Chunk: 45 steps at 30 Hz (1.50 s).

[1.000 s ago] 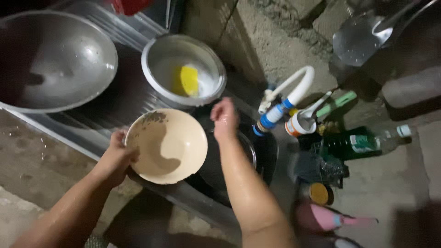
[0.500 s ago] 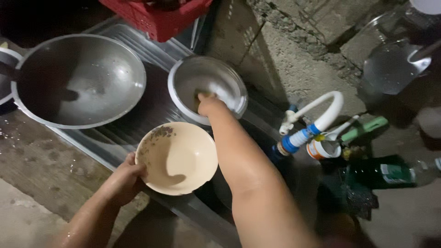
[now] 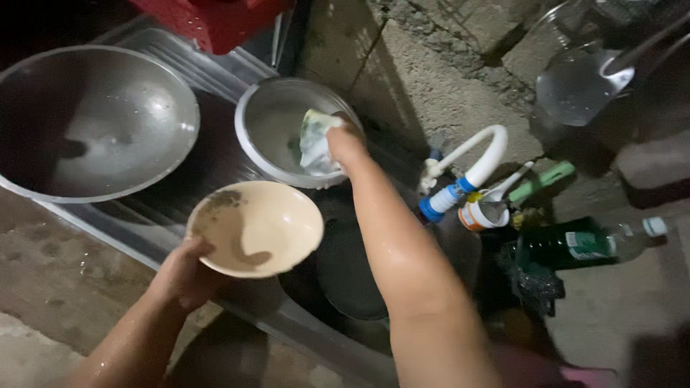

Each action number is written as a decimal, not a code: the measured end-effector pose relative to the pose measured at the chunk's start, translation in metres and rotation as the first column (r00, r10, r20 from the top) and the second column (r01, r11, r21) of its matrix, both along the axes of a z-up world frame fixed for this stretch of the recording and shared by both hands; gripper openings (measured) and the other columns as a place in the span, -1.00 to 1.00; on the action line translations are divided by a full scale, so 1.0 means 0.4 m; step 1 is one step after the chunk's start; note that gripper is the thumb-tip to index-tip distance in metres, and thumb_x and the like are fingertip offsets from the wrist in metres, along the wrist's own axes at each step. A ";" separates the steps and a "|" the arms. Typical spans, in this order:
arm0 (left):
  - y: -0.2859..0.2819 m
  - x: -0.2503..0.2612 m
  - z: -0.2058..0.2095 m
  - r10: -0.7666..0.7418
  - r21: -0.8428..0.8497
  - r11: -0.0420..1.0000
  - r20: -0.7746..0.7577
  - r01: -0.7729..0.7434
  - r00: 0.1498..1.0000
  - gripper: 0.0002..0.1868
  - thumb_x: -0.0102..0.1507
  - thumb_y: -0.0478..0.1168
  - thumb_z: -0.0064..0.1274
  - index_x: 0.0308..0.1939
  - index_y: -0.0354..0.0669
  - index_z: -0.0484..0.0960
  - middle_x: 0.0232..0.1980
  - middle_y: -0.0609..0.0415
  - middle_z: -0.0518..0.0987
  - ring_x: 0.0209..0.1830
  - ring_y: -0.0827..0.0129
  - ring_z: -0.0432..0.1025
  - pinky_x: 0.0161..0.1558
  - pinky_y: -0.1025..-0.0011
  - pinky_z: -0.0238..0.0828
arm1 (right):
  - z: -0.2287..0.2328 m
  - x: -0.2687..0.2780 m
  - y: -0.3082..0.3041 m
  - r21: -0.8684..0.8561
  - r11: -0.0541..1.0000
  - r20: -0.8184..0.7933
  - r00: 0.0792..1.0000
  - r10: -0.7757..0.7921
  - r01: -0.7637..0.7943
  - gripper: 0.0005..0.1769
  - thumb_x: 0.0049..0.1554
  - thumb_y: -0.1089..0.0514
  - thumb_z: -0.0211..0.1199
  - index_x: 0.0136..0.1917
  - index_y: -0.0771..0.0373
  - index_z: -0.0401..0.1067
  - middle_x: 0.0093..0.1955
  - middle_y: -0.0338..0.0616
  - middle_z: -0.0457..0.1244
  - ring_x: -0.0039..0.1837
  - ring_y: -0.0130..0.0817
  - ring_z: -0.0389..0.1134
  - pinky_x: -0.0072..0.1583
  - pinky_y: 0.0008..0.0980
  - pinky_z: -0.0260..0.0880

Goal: The person washes kitchenware at a sink, scrubbing a glass lid, a plastic container, a bowl, and a plate with a sponge in soapy water, rinsing each item under the tap, and placing the cleaned items into a red dish rack beside the sink.

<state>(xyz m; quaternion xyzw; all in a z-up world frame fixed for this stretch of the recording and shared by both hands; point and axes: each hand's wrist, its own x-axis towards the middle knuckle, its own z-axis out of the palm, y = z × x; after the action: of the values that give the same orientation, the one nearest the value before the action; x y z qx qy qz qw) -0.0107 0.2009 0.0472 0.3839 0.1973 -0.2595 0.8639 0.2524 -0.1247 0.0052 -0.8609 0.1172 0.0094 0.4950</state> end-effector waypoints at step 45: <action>-0.441 0.018 -0.267 -0.244 0.214 0.967 0.609 0.139 0.755 -0.20 0.36 -0.01 -0.17 0.63 -0.02 -0.09 0.48 -0.17 0.26 0.42 0.07 0.23 0.35 0.16 0.24 | -0.019 -0.913 0.038 -0.517 0.847 0.059 0.982 0.181 -0.125 -0.44 -0.01 0.40 0.25 0.28 0.21 0.44 0.27 0.13 0.31 0.38 0.09 0.27 0.35 -0.02 0.26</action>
<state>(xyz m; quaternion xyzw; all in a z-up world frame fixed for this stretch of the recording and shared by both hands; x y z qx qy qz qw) -0.0034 0.0245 -0.0596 0.5328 -0.1244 -0.1869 0.8160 -0.1130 -0.1094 -0.0026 -0.9671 0.0201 -0.0279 0.2522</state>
